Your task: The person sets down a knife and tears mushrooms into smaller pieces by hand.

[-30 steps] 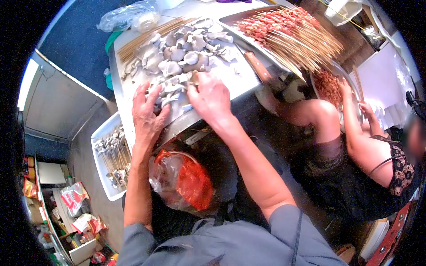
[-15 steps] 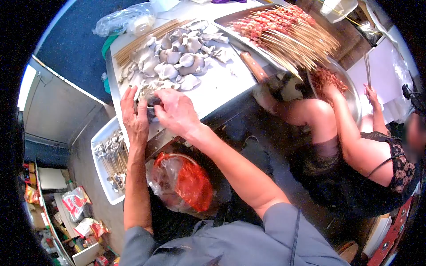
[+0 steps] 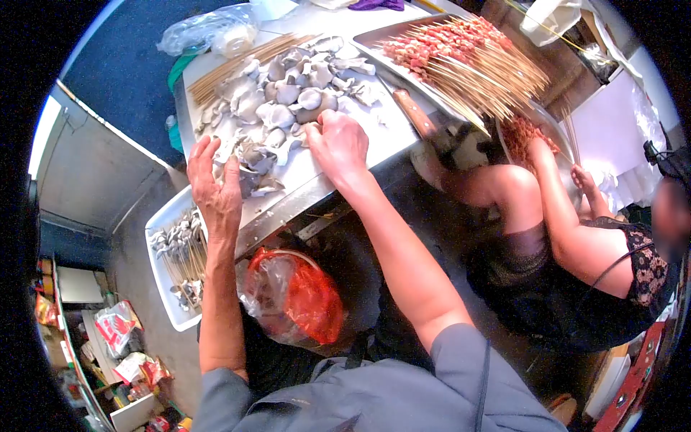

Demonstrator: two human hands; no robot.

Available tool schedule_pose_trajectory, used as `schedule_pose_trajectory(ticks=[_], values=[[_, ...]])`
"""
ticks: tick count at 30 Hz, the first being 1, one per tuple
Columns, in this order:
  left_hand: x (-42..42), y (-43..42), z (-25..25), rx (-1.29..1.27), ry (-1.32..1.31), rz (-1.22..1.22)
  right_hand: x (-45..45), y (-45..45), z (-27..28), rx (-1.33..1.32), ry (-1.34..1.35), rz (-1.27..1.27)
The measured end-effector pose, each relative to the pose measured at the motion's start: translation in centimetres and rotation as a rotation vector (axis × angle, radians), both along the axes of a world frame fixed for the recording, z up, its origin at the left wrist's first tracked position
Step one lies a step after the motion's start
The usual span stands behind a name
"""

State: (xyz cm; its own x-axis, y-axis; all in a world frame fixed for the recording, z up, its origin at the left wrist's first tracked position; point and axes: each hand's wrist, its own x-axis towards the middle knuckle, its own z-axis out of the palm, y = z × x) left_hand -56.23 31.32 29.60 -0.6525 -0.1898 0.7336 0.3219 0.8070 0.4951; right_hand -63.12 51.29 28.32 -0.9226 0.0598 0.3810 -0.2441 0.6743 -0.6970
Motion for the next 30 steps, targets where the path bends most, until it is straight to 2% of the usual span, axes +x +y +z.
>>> schedule_pose_trajectory(ticks=[2,5,8,11,14,15,17,19,21,26,28,29,30], values=[[0.1,0.0,0.2,-0.005,0.01,0.0,-0.3,-0.1,-0.1,-0.028,-0.041,0.008],[0.2,0.1,0.8,-0.007,0.042,-0.026,-0.7,-0.2,-0.6,0.01,0.036,-0.011],[0.7,0.7,1.9,0.003,0.06,-0.052,-0.6,-0.2,-0.3,-0.1,0.077,-0.005],[1.5,1.7,3.0,0.154,0.02,-0.167,0.3,0.2,0.8,-0.234,0.18,0.005],[1.6,2.4,2.8,0.359,-0.05,-0.331,2.1,0.1,2.3,-0.554,0.161,0.088],[1.6,2.7,2.4,0.358,-0.048,-0.326,2.8,-0.1,2.8,-0.556,0.161,0.093],[1.6,3.4,2.0,0.674,-0.203,-0.478,3.8,-0.6,3.4,-0.643,0.199,0.118],[1.6,3.8,2.2,0.705,-0.248,-0.53,4.1,-1.4,3.1,-0.674,0.2,0.142],[1.7,4.3,2.4,0.859,-0.358,-0.587,4.4,-2.2,2.4,-0.769,0.122,0.212],[1.1,3.3,2.2,0.91,-0.236,-0.525,5.7,-3.4,3.0,-0.62,0.174,0.344],[1.2,2.4,2.1,0.878,-0.232,-0.536,5.9,-3.2,3.3,-0.433,0.253,0.414],[1.2,2.1,2.2,0.85,-0.223,-0.549,6.0,-3.0,3.6,-0.435,0.252,0.413],[1.4,2.0,2.3,0.778,-0.243,-0.519,6.0,-2.8,3.9,-0.507,0.131,0.396]])
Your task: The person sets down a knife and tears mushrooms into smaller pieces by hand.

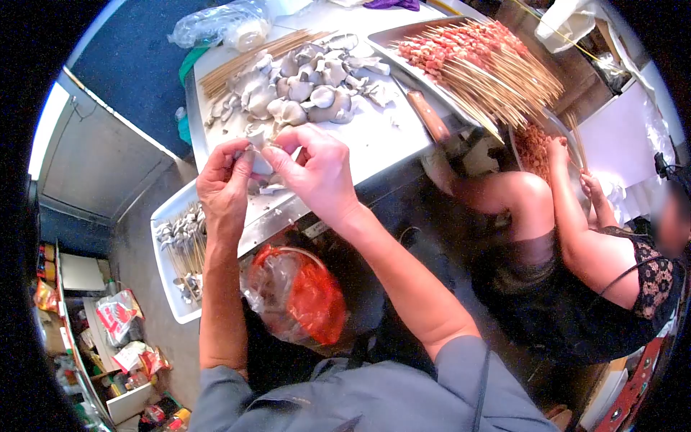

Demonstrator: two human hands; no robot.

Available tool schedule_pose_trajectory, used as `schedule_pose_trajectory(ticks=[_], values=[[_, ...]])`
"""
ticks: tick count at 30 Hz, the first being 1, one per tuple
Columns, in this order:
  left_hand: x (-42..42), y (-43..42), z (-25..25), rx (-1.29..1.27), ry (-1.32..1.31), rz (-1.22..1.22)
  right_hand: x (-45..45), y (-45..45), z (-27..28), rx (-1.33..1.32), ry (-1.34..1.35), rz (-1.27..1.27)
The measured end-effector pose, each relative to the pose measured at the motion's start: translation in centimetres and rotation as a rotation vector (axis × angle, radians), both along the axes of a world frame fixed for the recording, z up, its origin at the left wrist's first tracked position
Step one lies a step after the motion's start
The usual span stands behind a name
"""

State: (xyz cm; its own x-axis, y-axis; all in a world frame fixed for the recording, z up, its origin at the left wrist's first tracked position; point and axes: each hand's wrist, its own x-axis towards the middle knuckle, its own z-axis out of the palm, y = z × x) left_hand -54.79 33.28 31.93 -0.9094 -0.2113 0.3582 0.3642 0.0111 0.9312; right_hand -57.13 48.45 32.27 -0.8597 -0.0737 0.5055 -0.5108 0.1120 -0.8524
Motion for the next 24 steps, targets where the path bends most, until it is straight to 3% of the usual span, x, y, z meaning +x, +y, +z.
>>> schedule_pose_trajectory(ticks=[3,5,10,12,15,16,19,22,24], values=[[0.2,-0.1,0.5,-0.052,-0.011,-0.116,-0.3,0.4,0.1,-0.093,-0.225,0.075],[0.1,-0.1,0.1,-0.096,0.008,-0.125,-0.3,0.6,0.2,-0.229,-0.329,0.304],[0.1,-0.4,0.0,-0.145,-0.024,-0.108,-0.8,0.6,-0.6,-0.381,-0.384,0.24],[0.1,-0.4,0.3,-0.032,-0.095,-0.067,-1.4,1.3,-0.7,-0.44,-0.425,0.156],[0.3,-0.6,0.5,-0.066,-0.155,-0.103,-1.5,1.3,-0.6,-0.228,-0.417,-0.012],[0.2,-0.5,0.4,-0.065,-0.156,-0.106,-1.8,1.1,-1.1,-0.087,-0.246,-0.081],[0.0,0.1,0.2,-0.081,-0.124,-0.136,-1.4,0.8,-1.8,0.053,-0.072,-0.123],[0.0,0.2,0.2,-0.149,-0.083,-0.143,-0.8,0.7,-0.9,-0.057,-0.191,-0.001],[0.0,0.4,0.2,-0.046,-0.079,-0.156,-0.6,0.6,-0.6,-0.131,-0.275,0.074]])
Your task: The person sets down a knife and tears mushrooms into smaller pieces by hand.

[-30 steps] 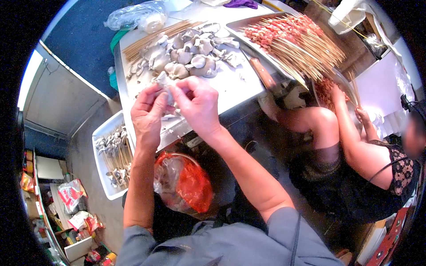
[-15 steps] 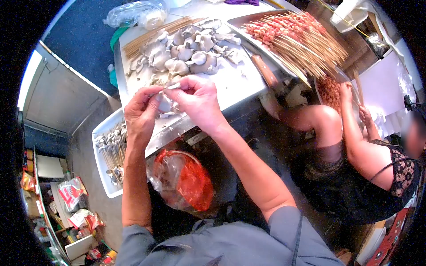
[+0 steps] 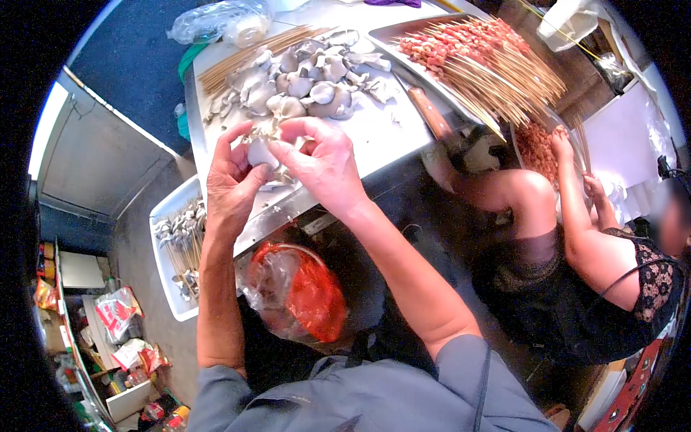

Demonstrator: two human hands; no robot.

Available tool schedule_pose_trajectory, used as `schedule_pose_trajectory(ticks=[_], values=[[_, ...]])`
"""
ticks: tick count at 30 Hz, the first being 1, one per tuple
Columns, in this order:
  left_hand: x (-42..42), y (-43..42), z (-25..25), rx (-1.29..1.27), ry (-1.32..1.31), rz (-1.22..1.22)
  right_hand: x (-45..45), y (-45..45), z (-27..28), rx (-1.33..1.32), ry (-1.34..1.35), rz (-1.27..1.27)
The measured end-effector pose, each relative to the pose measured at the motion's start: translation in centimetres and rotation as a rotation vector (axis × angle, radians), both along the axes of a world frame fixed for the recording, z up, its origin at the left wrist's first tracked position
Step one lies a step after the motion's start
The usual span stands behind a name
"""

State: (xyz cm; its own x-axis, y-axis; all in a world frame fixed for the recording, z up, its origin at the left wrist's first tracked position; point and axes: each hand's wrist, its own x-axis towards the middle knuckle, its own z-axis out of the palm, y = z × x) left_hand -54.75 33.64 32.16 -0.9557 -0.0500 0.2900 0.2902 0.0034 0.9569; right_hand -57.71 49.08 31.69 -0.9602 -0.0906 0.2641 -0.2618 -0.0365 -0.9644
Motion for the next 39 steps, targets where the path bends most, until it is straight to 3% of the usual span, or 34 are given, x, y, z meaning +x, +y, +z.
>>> schedule_pose_trajectory(ticks=[2,4,6,9,19,21,23,25,27,29,33,39], values=[[-0.1,-0.4,-0.3,0.001,-0.019,-0.032,0.1,-0.1,0.1,-0.152,-0.054,0.184],[-0.4,-1.1,-0.8,0.006,-0.036,-0.069,0.1,0.1,0.0,-0.122,-0.075,0.219],[-0.4,-1.9,-1.1,-0.145,-0.071,-0.091,0.1,0.2,0.0,-0.111,-0.107,0.267],[0.0,-1.1,0.0,-0.061,-0.082,-0.063,0.0,0.3,0.2,-0.187,-0.13,0.303],[-0.1,-1.1,0.1,0.112,-0.118,-0.015,-0.7,0.7,0.1,-0.234,-0.147,0.078],[-0.3,-1.0,0.4,0.009,-0.113,0.106,-1.5,1.3,-0.3,-0.309,-0.15,-0.041],[-1.1,-0.7,0.7,-0.094,-0.072,0.076,-2.0,1.8,-0.4,-0.258,-0.144,-0.093],[-2.4,0.3,1.2,-0.525,0.264,0.174,-2.5,1.9,-1.3,-0.167,-0.068,-0.219],[-4.4,0.9,1.2,-0.475,0.196,0.153,-2.7,2.5,-1.8,-0.081,-0.043,-0.244],[-6.6,1.6,1.3,-0.726,0.27,0.141,-2.6,2.9,-1.6,0.081,-0.009,-0.256],[-11.0,3.2,0.0,-1.0,0.535,0.162,-2.7,3.6,-1.2,-0.042,-0.044,-0.251],[-13.9,4.0,0.0,-1.07,0.426,0.047,-2.1,3.6,-0.4,-0.125,-0.09,-0.212]])
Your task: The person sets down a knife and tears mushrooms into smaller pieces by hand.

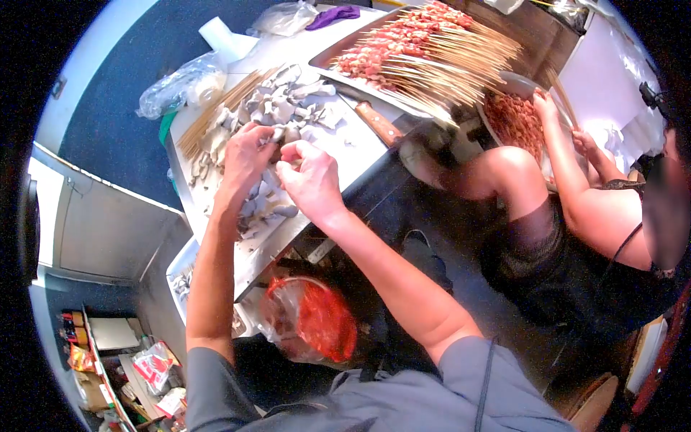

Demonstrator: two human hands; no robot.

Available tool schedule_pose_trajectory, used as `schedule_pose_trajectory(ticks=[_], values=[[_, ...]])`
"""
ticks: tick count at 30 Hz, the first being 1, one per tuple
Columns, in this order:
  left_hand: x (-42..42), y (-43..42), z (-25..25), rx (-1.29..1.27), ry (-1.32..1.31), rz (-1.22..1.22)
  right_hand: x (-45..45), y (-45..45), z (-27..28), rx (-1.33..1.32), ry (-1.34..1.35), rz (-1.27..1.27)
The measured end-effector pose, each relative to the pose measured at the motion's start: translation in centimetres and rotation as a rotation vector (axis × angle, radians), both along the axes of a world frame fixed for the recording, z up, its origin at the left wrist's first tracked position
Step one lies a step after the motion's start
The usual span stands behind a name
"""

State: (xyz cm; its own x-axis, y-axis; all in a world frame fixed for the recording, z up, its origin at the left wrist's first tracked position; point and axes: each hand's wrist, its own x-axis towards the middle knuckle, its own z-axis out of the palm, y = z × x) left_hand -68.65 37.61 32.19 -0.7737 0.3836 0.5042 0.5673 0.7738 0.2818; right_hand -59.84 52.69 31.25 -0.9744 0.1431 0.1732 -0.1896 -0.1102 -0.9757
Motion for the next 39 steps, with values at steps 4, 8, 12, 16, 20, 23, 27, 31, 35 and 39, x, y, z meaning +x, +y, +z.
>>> schedule_pose_trajectory(ticks=[4,8,12,16,20,23,27,31,35,39], values=[[0.4,-0.5,0.4,0.275,-0.27,0.078,-0.1,0.1,-0.1,0.014,0.03,-0.035],[2.9,-1.3,1.2,0.761,-0.569,-0.058,-0.3,0.0,-0.1,-0.04,0.02,-0.004],[6.0,-0.9,2.1,0.965,-0.658,-0.111,0.2,0.0,0.7,-0.256,-0.092,0.127],[6.9,-1.7,2.2,0.893,-0.665,-0.163,0.2,-0.3,0.5,-0.189,-0.034,0.131],[7.8,-1.7,3.0,0.855,-0.689,-0.175,0.3,-0.3,0.3,-0.231,0.028,0.206],[7.9,-2.1,2.4,0.921,-0.71,-0.152,0.3,-0.5,0.3,-0.223,0.034,0.233],[7.9,-2.5,1.6,1.206,-0.695,-0.073,0.4,-0.5,0.5,-0.266,-0.001,0.16],[7.0,-4.3,1.2,0.972,-0.523,0.021,-0.3,0.2,0.0,-0.302,-0.046,0.07],[6.4,-4.1,1.6,0.404,-0.322,0.025,-0.5,0.8,-0.9,-0.153,-0.037,0.015],[4.4,-1.3,1.6,0.206,-0.162,0.01,-0.3,0.8,-2.1,0.134,0.08,-0.045]])
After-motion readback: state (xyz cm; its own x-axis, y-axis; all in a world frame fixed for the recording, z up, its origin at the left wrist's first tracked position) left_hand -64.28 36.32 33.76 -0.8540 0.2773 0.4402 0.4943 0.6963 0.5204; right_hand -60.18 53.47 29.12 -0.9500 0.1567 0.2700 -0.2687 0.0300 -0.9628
